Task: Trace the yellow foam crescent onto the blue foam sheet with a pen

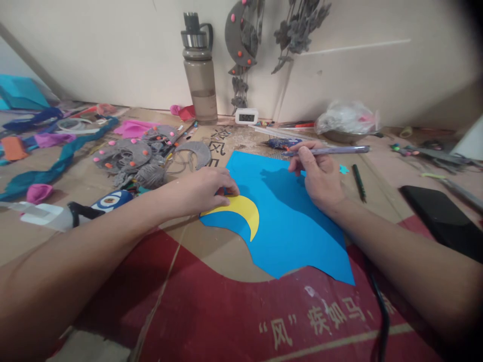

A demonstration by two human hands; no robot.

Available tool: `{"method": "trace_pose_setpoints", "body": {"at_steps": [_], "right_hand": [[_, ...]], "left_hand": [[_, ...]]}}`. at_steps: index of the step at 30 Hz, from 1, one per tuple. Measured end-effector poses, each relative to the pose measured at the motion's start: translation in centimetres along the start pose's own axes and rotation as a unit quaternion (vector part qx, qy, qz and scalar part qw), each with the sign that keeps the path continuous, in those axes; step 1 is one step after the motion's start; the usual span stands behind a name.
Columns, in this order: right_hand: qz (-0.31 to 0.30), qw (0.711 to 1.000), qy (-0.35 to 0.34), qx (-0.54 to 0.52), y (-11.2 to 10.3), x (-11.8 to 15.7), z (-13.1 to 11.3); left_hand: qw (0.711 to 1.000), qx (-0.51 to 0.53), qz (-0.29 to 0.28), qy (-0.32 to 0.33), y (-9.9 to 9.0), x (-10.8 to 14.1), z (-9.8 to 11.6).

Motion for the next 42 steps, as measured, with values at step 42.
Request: {"method": "trace_pose_setpoints", "body": {"at_steps": [42], "right_hand": [[0.128,0.983,0.100,-0.083,-4.1,-2.9,2.8]], "left_hand": [[0.981,-0.012,-0.075,0.179,2.1,-1.8,4.6]]}}
Point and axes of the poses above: each hand's wrist, its own x-axis away from the middle knuckle, its own y-axis out of the palm, z = x × y, the point moved 8 cm from there along -x, towards the middle knuckle, and after that the axes turned 14 degrees about x, right-handed, at the moved point
